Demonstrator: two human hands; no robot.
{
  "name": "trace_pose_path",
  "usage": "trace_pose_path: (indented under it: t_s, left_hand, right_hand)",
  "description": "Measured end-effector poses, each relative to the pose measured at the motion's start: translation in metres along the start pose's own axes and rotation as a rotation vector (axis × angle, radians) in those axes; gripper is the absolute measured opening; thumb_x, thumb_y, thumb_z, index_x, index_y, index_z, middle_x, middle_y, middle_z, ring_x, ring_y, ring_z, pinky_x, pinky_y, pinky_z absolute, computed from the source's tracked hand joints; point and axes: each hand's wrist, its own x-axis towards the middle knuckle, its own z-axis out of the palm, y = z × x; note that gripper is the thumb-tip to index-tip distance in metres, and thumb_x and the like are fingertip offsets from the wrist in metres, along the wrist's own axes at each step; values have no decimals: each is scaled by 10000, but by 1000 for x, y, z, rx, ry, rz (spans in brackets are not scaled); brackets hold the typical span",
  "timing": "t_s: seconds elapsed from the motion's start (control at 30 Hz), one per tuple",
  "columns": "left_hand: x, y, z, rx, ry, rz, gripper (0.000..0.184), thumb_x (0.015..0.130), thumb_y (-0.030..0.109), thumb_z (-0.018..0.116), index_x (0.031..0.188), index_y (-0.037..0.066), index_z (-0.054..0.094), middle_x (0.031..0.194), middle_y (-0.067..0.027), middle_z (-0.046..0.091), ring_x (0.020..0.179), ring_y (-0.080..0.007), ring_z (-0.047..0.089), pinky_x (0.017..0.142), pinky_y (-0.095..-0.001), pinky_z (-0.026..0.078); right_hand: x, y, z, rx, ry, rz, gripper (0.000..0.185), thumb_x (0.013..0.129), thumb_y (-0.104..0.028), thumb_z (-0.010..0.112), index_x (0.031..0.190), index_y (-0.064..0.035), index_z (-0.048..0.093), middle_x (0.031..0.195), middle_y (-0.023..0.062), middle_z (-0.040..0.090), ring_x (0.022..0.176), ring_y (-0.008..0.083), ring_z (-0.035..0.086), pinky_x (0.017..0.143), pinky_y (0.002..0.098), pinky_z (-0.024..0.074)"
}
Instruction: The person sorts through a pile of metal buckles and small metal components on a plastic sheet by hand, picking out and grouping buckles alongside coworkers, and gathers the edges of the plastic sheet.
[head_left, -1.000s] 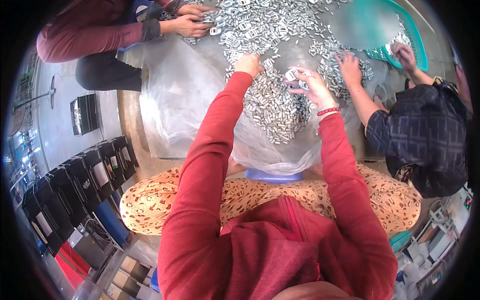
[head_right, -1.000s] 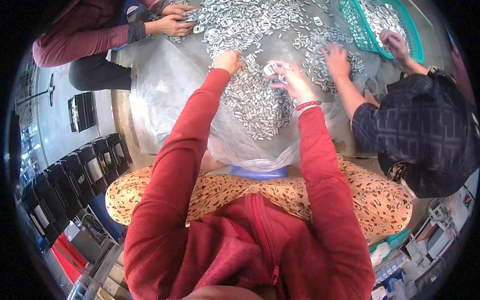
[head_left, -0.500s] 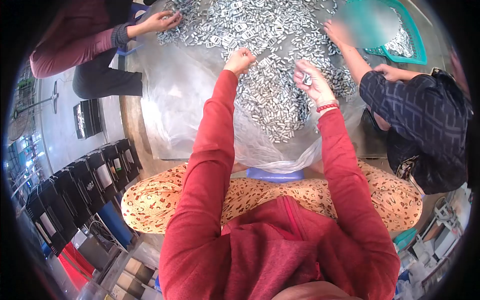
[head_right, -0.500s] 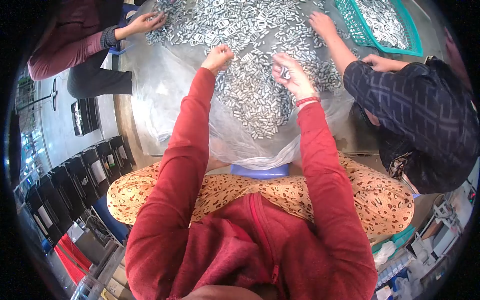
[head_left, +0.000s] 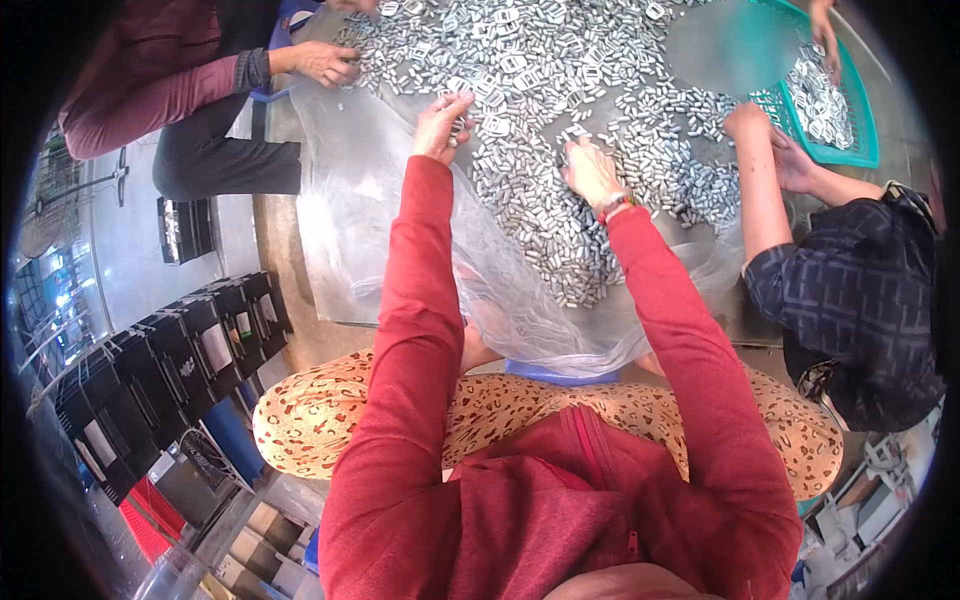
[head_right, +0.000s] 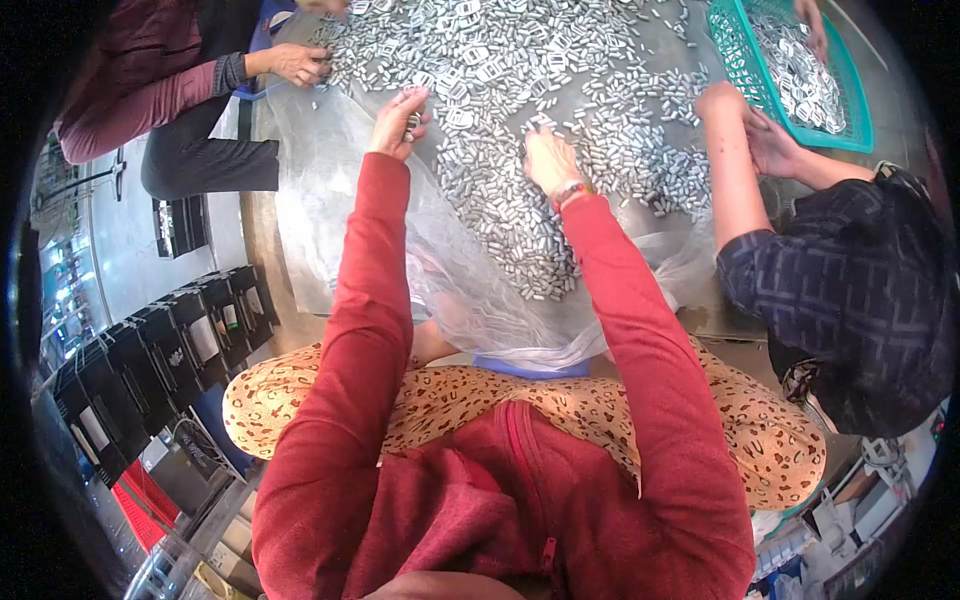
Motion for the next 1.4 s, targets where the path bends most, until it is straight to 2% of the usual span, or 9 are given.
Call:
trace_pose_path:
  t_s: [0.1,0.23,0.4,0.53,0.87,0.93,1.03,1.23,1.4]
  left_hand:
    - [9,-21,10,1147,162,249,317,730,324,682,864,45,611,858,-147,615,787,-311,619,603,-388,493]
    - [3,-56,44,1488,224,290,426,718,422,658,931,56,612,886,-159,631,847,-322,603,716,-430,469]
    - [4,-71,55,1203,-29,540,355,779,396,612,1041,156,621,900,-117,626,761,-275,607,640,-388,471]
    - [-51,-21,71,464,-328,31,342,823,356,594,1079,130,604,863,47,561,624,-53,436,490,-188,347]
    - [-60,0,69,-427,-467,-175,246,869,278,514,995,68,492,1029,-140,560,721,-172,515,403,-202,359]
    - [-78,23,89,-366,-506,-62,245,836,238,528,1013,72,493,973,-122,580,683,-169,546,403,-218,365]
    - [-75,38,106,-176,-725,29,205,789,178,511,954,60,536,947,-97,558,695,-136,515,407,-209,357]
    - [-120,36,167,1265,-502,956,230,754,215,586,883,25,602,1006,-99,549,910,-226,544,804,-339,437]
    - [-134,37,179,992,-277,1179,175,737,141,629,899,75,621,990,-91,558,921,-245,530,805,-360,420]
  right_hand:
    - [-22,14,0,350,-33,157,245,671,-167,695,807,-15,557,662,140,581,721,316,597,642,397,450]
    - [-48,31,-22,1182,-218,480,251,712,-80,702,929,-33,585,647,-21,510,518,36,399,412,188,280]
    - [-56,32,-48,1557,-409,356,347,827,-165,601,1124,4,536,722,-42,470,536,24,364,389,156,248]
    - [-52,47,-42,1833,-334,509,321,870,-258,551,1005,34,545,663,-10,403,530,50,358,365,154,257]
    - [-64,44,-51,2295,-327,231,509,746,41,504,1244,21,403,724,11,386,613,66,375,431,146,295]
    - [-69,29,-53,2360,-266,190,528,703,49,479,1228,48,416,953,126,537,761,201,523,621,265,462]
    - [-71,12,-50,2340,-333,86,522,726,-88,520,1209,79,411,1100,201,507,1054,403,475,944,565,354]
    - [-58,-1,-19,2452,-170,384,458,861,-477,429,1127,-110,496,1093,80,511,1061,305,478,873,548,410]
    - [-38,6,-25,2633,198,444,410,848,-419,494,1092,-91,514,1079,111,513,1007,268,500,777,430,493]
